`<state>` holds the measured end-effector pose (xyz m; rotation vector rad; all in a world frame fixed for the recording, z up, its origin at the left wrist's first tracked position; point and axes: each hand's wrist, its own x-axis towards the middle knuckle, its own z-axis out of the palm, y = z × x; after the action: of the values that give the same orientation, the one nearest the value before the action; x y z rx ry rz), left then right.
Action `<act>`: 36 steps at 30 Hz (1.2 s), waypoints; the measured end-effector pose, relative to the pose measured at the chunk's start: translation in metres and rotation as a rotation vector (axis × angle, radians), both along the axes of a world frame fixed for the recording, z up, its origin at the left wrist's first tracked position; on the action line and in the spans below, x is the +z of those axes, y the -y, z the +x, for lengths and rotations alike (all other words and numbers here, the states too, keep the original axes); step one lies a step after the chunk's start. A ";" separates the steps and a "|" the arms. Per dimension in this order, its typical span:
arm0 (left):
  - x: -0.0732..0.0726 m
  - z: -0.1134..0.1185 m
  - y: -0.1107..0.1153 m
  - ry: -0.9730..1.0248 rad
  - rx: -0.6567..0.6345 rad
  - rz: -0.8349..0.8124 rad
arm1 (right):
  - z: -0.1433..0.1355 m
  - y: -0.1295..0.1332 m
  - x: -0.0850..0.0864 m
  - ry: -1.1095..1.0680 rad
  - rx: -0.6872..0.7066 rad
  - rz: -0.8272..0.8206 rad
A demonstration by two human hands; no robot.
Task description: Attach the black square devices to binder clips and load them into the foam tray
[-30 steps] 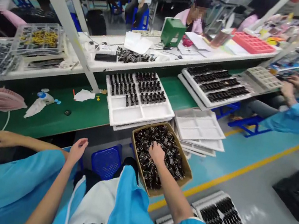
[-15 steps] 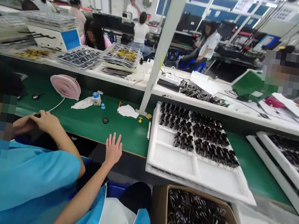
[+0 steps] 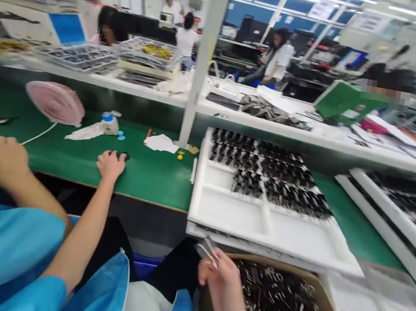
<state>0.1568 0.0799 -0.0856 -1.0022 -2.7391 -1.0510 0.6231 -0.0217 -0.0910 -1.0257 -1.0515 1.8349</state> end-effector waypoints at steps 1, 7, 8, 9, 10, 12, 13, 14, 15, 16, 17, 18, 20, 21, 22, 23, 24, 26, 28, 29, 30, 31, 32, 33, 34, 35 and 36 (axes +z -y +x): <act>0.003 0.001 -0.003 0.022 -0.024 0.004 | -0.010 0.005 0.000 -0.062 -0.005 -0.018; 0.025 0.009 -0.013 0.212 -0.145 0.141 | -0.083 -0.002 -0.021 -0.064 0.107 0.019; 0.027 0.014 -0.013 0.260 -0.152 0.185 | -0.091 -0.004 -0.025 -0.049 0.108 0.025; 0.028 0.022 -0.011 0.312 -0.154 0.234 | -0.099 -0.004 -0.029 -0.032 0.109 0.036; 0.028 0.031 -0.006 0.368 -0.152 0.288 | -0.104 -0.005 -0.033 -0.014 0.106 0.056; 0.023 0.055 0.012 0.495 -0.155 0.397 | -0.114 -0.004 -0.037 0.028 0.085 0.125; 0.018 0.069 0.025 0.567 -0.163 0.446 | -0.118 -0.003 -0.039 0.046 0.077 0.164; 0.012 0.084 0.040 0.652 -0.185 0.483 | -0.121 -0.003 -0.041 0.057 0.075 0.199; 0.005 0.099 0.056 0.741 -0.209 0.511 | -0.124 -0.002 -0.043 0.064 0.079 0.227; -0.001 0.113 0.073 0.835 -0.237 0.526 | -0.127 -0.001 -0.046 0.071 0.087 0.252; -0.006 0.125 0.088 0.921 -0.253 0.539 | -0.130 0.000 -0.049 0.077 0.102 0.272; -0.010 0.135 0.103 0.997 -0.259 0.553 | -0.132 0.001 -0.052 0.082 0.116 0.286; -0.016 0.147 0.124 1.120 -0.249 0.576 | -0.135 0.002 -0.059 0.091 0.140 0.300; -0.018 0.150 0.131 1.165 -0.237 0.587 | -0.136 0.002 -0.062 0.094 0.152 0.300; -0.019 0.151 0.136 1.199 -0.225 0.594 | -0.138 0.002 -0.065 0.095 0.167 0.299; -0.020 0.151 0.138 1.225 -0.215 0.597 | -0.139 0.002 -0.067 0.095 0.182 0.293; -0.021 0.150 0.139 1.243 -0.207 0.596 | -0.140 0.002 -0.068 0.092 0.198 0.285; -0.024 0.150 0.139 1.265 -0.202 0.582 | -0.144 0.001 -0.069 0.074 0.222 0.257; -0.027 0.152 0.139 1.276 -0.203 0.554 | -0.147 0.001 -0.069 0.038 0.237 0.221; -0.029 0.154 0.139 1.278 -0.203 0.538 | -0.149 0.001 -0.069 0.021 0.239 0.203; -0.031 0.155 0.139 1.278 -0.202 0.521 | -0.150 0.001 -0.069 0.009 0.239 0.189; -0.032 0.156 0.140 1.276 -0.201 0.503 | -0.150 0.001 -0.069 0.008 0.237 0.180; -0.033 0.157 0.141 1.272 -0.200 0.487 | -0.149 0.000 -0.070 0.017 0.234 0.176; -0.034 0.157 0.141 1.266 -0.201 0.471 | -0.148 0.000 -0.071 0.031 0.232 0.177; -0.035 0.157 0.141 1.258 -0.203 0.456 | -0.147 -0.001 -0.072 0.045 0.235 0.181; -0.035 0.156 0.141 1.250 -0.205 0.441 | -0.146 -0.002 -0.073 0.053 0.244 0.184; -0.035 0.154 0.140 1.242 -0.206 0.426 | -0.145 -0.004 -0.073 0.055 0.255 0.186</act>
<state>0.3111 -0.0597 -0.1204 -0.6452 -2.8169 -2.9095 0.4778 -0.0179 -0.1641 -0.8674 -1.4128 1.8728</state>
